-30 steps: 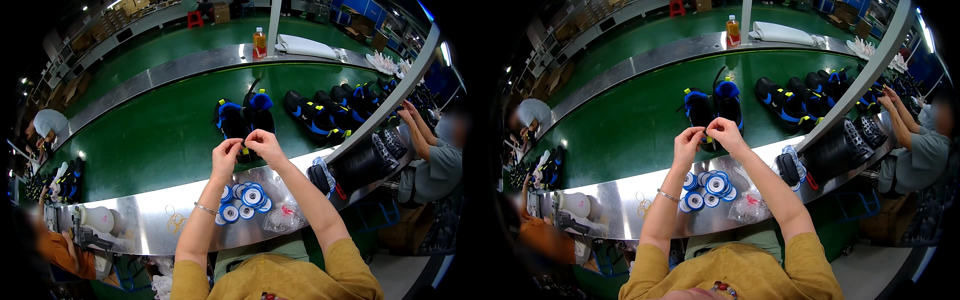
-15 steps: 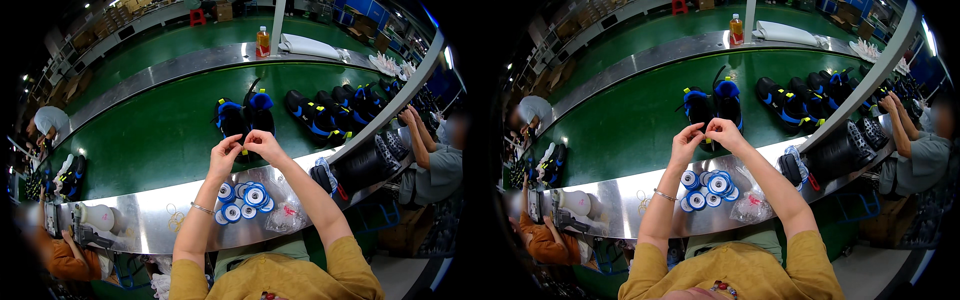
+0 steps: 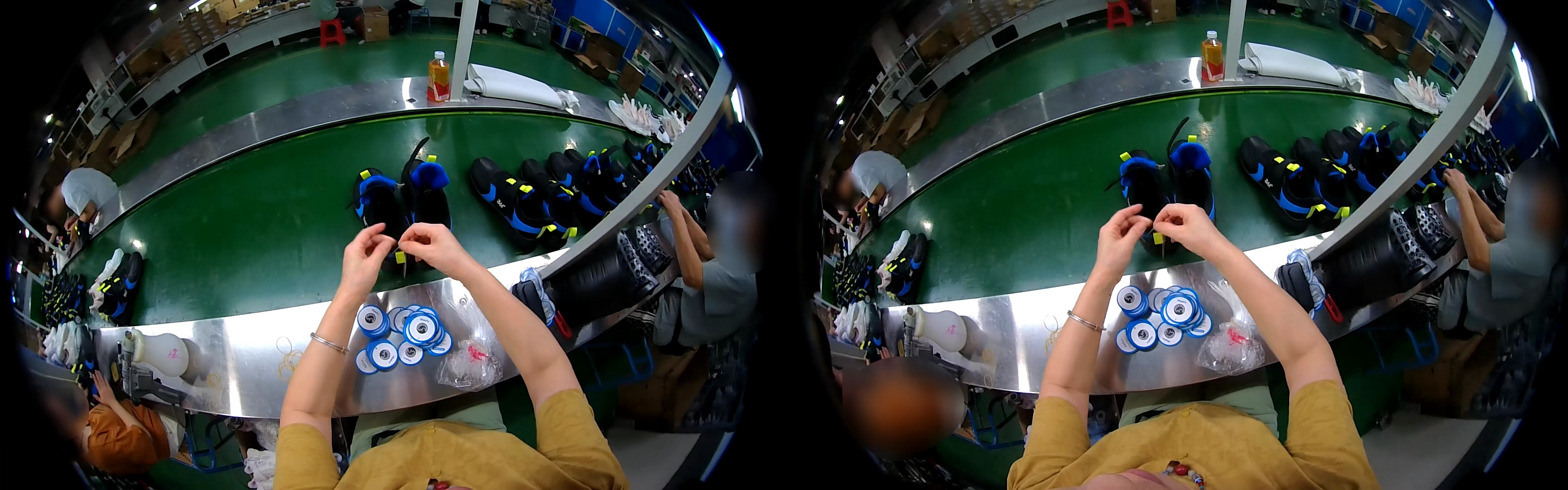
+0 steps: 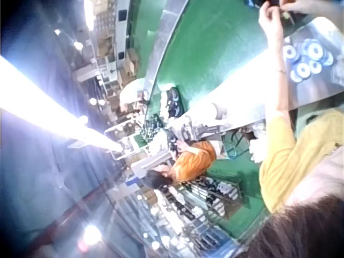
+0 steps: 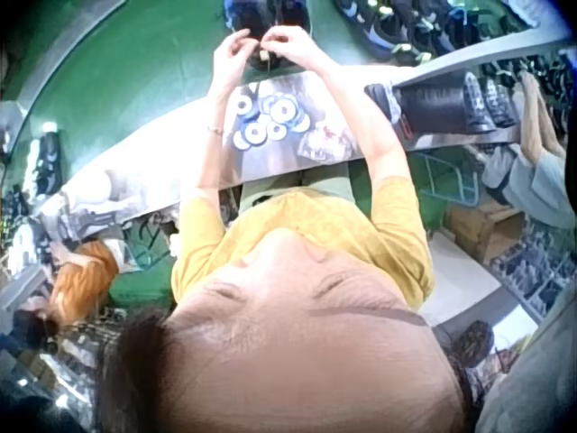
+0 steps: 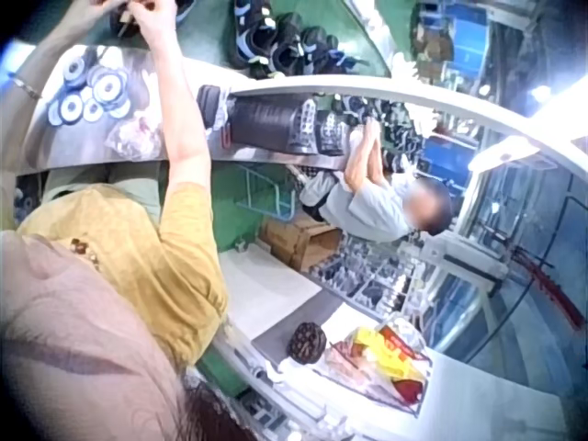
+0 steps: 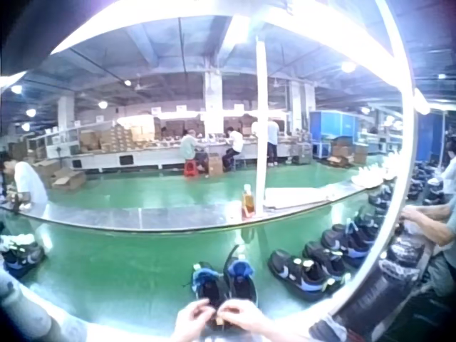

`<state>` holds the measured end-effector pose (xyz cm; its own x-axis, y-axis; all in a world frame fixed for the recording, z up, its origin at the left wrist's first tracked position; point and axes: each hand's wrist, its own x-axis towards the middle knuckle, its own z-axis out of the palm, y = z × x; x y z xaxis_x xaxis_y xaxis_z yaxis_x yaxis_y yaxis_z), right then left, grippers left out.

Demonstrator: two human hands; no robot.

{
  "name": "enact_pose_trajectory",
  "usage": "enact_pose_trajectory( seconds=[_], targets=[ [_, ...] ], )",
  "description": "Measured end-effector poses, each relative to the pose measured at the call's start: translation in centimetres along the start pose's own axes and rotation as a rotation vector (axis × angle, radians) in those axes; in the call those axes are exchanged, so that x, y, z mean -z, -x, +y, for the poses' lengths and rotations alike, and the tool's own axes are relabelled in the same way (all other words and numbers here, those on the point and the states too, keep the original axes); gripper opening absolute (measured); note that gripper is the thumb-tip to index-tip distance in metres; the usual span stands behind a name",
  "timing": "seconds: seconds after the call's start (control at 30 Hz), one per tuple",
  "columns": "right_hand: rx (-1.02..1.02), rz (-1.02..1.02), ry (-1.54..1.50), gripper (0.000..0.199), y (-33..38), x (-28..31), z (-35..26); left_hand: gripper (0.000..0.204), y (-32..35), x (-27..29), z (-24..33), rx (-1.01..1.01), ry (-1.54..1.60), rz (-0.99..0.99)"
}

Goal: The person repeatedly picks small circular tags from a pile on the table, attaches each to a shoe on the conveyor belt, and moves the shoes forward. The person handles multiple shoes and tags throughout the clip.

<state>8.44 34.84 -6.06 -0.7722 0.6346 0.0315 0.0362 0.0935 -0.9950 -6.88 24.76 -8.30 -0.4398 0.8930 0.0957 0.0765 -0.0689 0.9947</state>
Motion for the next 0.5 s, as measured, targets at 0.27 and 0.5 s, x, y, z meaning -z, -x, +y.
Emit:
enact_pose_trajectory(
  seconds=[0.27,0.5],
  targets=[
    [0.414,0.423,0.684,0.02,-7.9,0.2,2.0,0.078,-8.9,1.6,-2.7,-0.055,0.076,0.084],
    [0.336,0.337,0.884,0.016,-8.9,-1.9,0.9,0.066,-8.8,2.7,-0.5,-0.149,-0.146,-0.09]
  ],
)
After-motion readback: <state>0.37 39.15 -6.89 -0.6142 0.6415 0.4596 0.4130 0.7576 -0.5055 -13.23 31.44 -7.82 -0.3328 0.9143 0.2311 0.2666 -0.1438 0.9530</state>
